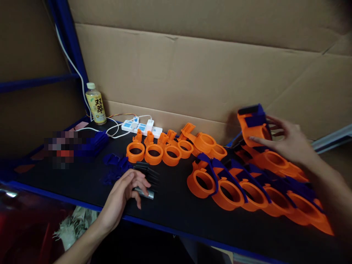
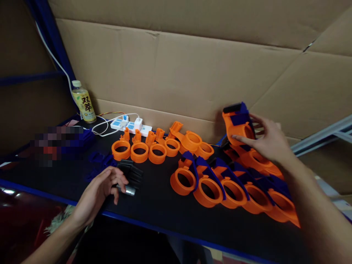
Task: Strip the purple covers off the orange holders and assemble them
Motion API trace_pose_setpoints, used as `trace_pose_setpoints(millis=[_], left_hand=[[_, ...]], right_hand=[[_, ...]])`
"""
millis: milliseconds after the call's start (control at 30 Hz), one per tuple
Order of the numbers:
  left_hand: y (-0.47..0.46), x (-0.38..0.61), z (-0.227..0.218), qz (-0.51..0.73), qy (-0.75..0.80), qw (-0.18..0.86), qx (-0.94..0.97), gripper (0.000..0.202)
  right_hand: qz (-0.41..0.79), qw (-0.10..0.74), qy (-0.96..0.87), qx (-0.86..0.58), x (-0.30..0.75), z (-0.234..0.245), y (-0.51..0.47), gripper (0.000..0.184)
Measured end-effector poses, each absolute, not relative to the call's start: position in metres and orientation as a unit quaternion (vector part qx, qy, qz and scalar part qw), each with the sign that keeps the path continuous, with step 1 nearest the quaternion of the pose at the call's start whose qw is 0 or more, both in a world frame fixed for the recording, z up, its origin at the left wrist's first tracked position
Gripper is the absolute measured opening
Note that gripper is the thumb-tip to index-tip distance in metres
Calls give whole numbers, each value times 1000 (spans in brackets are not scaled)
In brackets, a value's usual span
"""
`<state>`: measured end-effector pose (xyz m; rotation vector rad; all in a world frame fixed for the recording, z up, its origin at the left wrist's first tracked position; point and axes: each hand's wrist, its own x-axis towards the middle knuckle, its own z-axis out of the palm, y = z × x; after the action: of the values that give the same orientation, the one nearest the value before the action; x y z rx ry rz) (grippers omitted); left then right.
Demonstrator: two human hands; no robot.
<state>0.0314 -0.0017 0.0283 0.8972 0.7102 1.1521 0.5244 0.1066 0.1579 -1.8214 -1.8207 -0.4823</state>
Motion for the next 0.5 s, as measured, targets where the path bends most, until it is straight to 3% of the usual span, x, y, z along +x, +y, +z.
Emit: trace_pose_setpoints(millis=[100, 200, 333, 433, 500], left_hand=[[-5, 32, 31, 492, 308, 690, 433, 30], [-12, 36, 37, 480, 263, 702, 456, 38], [-20, 46, 39, 510, 200, 733, 404, 60], [-22, 52, 38, 549, 250, 724, 335, 51], [-20, 53, 37, 561, 302, 709, 302, 39]], right_hand=[[-202, 304, -688, -627, 472, 172, 78, 92], [-193, 261, -753, -572, 391, 168, 34, 84], [-76, 217, -836, -498, 284, 134, -28, 78], [-37, 187, -871, -453, 242, 111, -50, 86], [-22, 185, -874, -448, 231, 104, -49, 73]])
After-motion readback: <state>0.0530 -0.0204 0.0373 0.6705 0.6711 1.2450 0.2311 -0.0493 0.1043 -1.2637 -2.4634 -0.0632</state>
